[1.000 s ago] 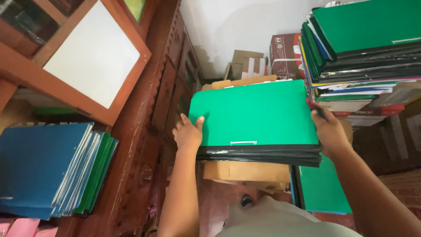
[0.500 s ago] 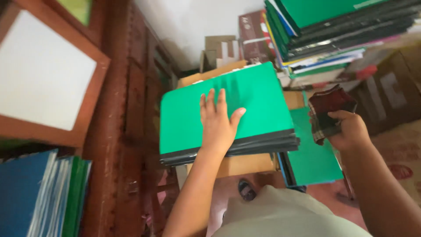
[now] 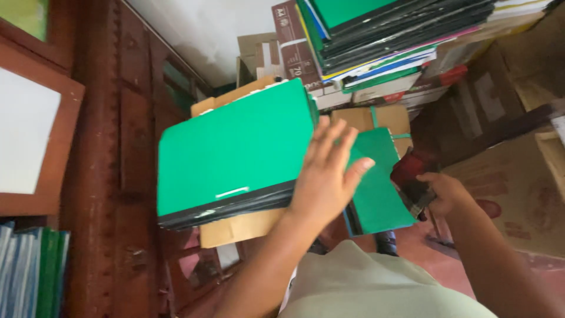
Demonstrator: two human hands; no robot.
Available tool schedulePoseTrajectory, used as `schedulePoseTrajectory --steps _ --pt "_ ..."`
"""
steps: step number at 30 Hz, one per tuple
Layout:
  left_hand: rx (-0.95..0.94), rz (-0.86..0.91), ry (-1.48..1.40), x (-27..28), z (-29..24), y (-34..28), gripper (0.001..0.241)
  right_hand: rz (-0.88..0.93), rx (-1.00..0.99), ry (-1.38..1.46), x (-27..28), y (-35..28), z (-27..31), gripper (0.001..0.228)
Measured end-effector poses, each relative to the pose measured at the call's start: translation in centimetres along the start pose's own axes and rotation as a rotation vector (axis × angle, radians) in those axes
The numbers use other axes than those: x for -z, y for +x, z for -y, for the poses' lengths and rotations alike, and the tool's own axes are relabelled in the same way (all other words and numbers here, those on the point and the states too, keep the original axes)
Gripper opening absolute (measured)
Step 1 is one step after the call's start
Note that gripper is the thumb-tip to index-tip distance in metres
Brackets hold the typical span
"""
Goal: Wiping dust off plastic folders using a cloth in an archive storage area.
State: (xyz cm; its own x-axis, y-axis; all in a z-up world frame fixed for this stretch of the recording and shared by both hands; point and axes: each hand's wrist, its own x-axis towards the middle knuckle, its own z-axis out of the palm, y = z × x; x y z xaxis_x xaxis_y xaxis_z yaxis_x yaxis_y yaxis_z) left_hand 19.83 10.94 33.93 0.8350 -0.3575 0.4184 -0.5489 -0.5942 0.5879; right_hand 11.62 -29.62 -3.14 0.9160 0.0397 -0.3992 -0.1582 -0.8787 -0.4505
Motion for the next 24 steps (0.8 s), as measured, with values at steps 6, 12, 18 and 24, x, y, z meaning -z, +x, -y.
schedulePoseTrajectory --steps 6,12,18,24 --pt "-0.14 0.121 -0.179 -7.4 -5.7 -0.3 0.036 0.126 -0.862 1.453 -0.7 1.1 -3.9 0.021" --pt "0.138 0.409 0.162 -24.4 0.5 -12.0 0.063 0.152 -0.827 1.383 -2.4 2.2 -6.0 0.023" --pt "0.505 0.651 0.165 -30.3 3.4 -21.2 0.08 0.221 -0.909 1.332 -4.4 4.1 -5.8 0.031" --pt "0.51 0.598 0.302 -35.8 9.3 -29.4 0.062 0.164 0.041 0.14 -8.5 4.9 -9.0 0.08"
